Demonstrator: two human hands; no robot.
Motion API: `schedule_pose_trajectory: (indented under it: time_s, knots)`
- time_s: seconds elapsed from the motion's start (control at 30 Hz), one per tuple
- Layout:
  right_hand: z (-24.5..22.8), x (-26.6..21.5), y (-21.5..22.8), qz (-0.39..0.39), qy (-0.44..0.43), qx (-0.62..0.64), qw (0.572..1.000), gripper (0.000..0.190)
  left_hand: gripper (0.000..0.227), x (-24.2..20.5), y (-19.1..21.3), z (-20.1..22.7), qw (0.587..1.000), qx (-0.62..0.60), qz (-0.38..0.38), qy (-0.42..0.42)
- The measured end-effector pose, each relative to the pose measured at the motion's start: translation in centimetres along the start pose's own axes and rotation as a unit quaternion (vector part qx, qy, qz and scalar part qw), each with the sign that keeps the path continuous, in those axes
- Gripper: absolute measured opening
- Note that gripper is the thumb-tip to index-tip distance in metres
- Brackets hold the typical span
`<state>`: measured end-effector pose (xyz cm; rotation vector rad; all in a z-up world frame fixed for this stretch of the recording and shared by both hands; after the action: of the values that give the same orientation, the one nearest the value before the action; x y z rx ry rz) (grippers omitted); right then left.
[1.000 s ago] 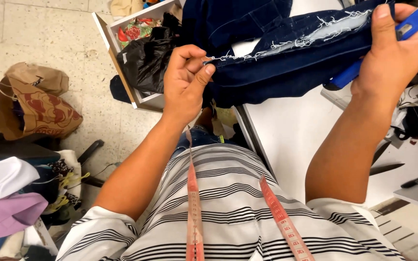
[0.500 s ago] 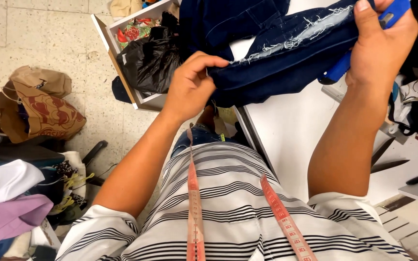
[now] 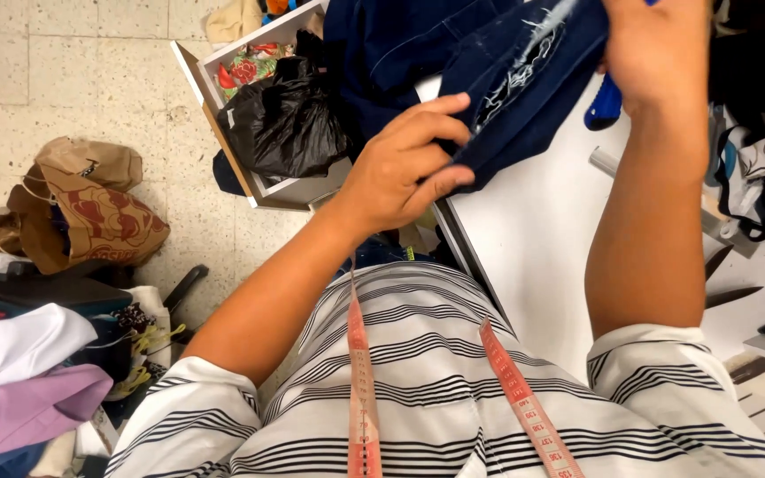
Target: Distressing the hem of denim jeans using a utility knife
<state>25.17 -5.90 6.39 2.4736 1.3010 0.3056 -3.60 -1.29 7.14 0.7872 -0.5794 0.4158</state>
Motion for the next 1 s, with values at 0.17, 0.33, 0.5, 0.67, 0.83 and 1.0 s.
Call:
schedule_pose_trajectory:
  time_s: [0.17, 0.33, 0.5, 0.67, 0.83, 1.0]
  knots:
    - [-7.5, -6.5, 0.3, -0.046, 0.061, -0.276, 0.958, 0.051, 0.030, -0.6, -1.1, -1.2, 0.974, -0.090, 0.085, 0.192]
    - [-10.0, -14.2, -0.7, -0.107, 0.337, -0.324, 0.878, 0.042, 0.019, -0.6, -1.7, -2.0, 0.940, -0.191, 0.121, 0.256]
    - [-7.1, -15.0, -3.3, -0.176, 0.355, -0.240, 0.886, 0.047, 0.021, -0.1, -2.8, -1.8, 0.897, -0.331, 0.144, 0.254]
    - [-5.8, -13.7, -0.9, -0.097, 0.316, -0.285, 0.900, 0.050, 0.026, 0.2, -3.5, -1.4, 0.863, -0.375, 0.212, 0.263]
    - [-5.5, -13.9, -2.7, -0.157, 0.333, -0.261, 0.892, 0.061, 0.042, 0.6, -3.5, -0.6, 0.834, -0.455, 0.238, 0.201]
    - [-7.3, -17.1, -3.7, -0.175, 0.316, -0.274, 0.891, 0.054, 0.037, 0.6, -3.1, 0.2, 0.819, -0.483, 0.229, 0.210]
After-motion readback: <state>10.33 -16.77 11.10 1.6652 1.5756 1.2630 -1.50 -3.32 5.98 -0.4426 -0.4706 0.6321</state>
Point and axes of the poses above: each hand's wrist, its own x-axis towards the middle knuckle, its own y-axis out of the back of the hand, z = x × y, the point moved 3 cm from there along x, towards the middle knuckle, and after that the axes turned 9 degrees about -z, right-handed, at the moved point
